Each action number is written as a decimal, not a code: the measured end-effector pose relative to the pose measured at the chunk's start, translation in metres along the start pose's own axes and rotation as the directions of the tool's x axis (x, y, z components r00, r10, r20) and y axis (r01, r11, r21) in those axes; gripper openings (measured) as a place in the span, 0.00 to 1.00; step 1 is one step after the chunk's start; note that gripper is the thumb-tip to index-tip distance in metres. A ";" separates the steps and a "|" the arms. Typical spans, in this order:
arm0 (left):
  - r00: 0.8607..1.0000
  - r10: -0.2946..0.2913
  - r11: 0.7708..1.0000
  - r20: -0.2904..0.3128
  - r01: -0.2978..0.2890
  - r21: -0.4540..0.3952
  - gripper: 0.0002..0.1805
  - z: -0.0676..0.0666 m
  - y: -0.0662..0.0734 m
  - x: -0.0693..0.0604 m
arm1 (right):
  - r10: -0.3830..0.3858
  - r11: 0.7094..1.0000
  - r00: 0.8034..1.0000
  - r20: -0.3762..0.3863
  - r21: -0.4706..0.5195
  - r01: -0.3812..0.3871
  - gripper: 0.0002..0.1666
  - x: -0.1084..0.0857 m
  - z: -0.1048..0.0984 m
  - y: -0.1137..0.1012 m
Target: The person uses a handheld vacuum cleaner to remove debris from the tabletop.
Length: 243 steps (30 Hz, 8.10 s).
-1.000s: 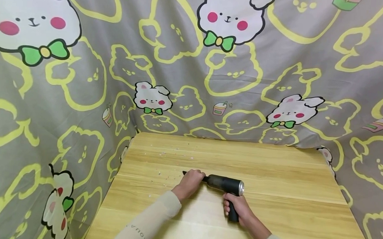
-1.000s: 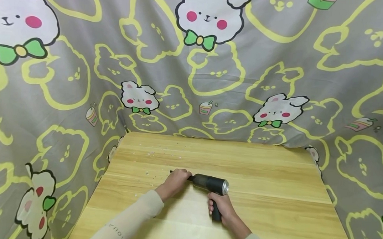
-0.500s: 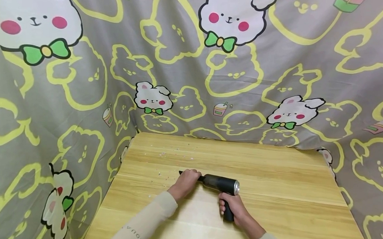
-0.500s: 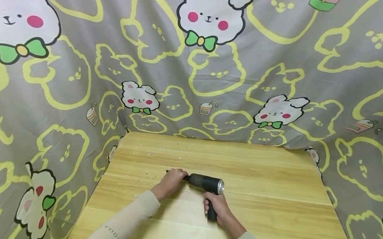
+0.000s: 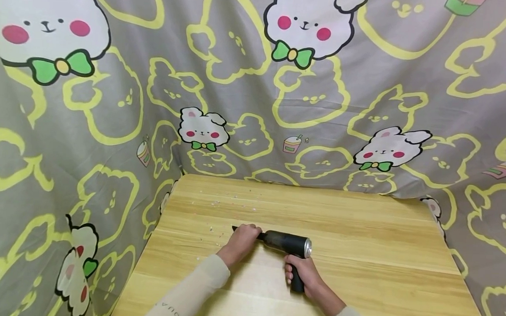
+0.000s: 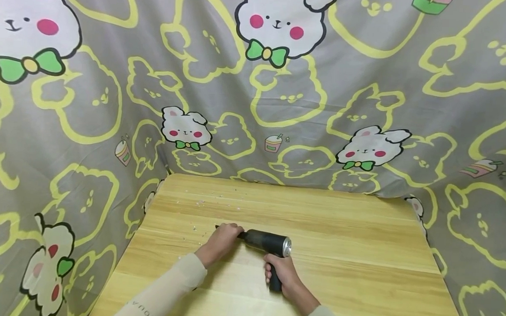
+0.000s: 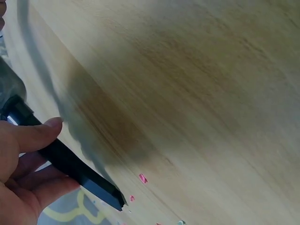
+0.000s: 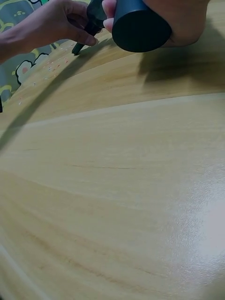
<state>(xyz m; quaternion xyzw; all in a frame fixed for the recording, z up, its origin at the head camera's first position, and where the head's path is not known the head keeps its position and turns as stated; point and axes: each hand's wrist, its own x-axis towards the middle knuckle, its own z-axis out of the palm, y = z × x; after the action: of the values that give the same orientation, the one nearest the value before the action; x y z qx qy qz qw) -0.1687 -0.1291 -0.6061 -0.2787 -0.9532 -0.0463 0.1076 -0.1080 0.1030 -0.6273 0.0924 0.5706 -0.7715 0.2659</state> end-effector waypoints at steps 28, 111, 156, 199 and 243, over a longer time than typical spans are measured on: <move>0.998 -0.040 0.999 -0.053 0.039 -0.016 0.11 -0.004 -0.012 -0.027 | 0.044 0.999 0.999 0.026 -0.006 -0.044 0.10 0.004 0.018 0.008; 0.984 -0.118 0.991 -0.130 0.125 0.048 0.11 -0.017 -0.021 -0.120 | 0.109 0.992 0.976 0.187 -0.087 -0.094 0.10 -0.010 0.067 0.043; 0.981 -0.120 0.991 -0.152 0.108 -0.083 0.08 -0.010 -0.041 -0.078 | 0.011 0.995 0.998 0.062 -0.095 -0.005 0.11 0.006 0.070 0.025; 0.975 -0.180 0.981 -0.130 0.168 -0.097 0.10 -0.001 -0.024 -0.015 | -0.052 0.978 0.997 -0.057 -0.205 0.039 0.14 0.025 0.030 -0.016; 0.997 0.071 0.952 -0.026 -0.060 0.300 0.04 -0.001 0.020 -0.031 | 0.019 0.994 0.998 -0.064 -0.103 -0.025 0.13 -0.014 0.006 0.008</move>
<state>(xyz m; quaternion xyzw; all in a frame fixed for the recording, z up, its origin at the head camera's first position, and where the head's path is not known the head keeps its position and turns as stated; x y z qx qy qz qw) -0.1322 -0.1287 -0.6113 -0.2896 -0.9374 0.0970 0.1673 -0.0912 0.1003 -0.6259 0.1090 0.6169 -0.7345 0.2608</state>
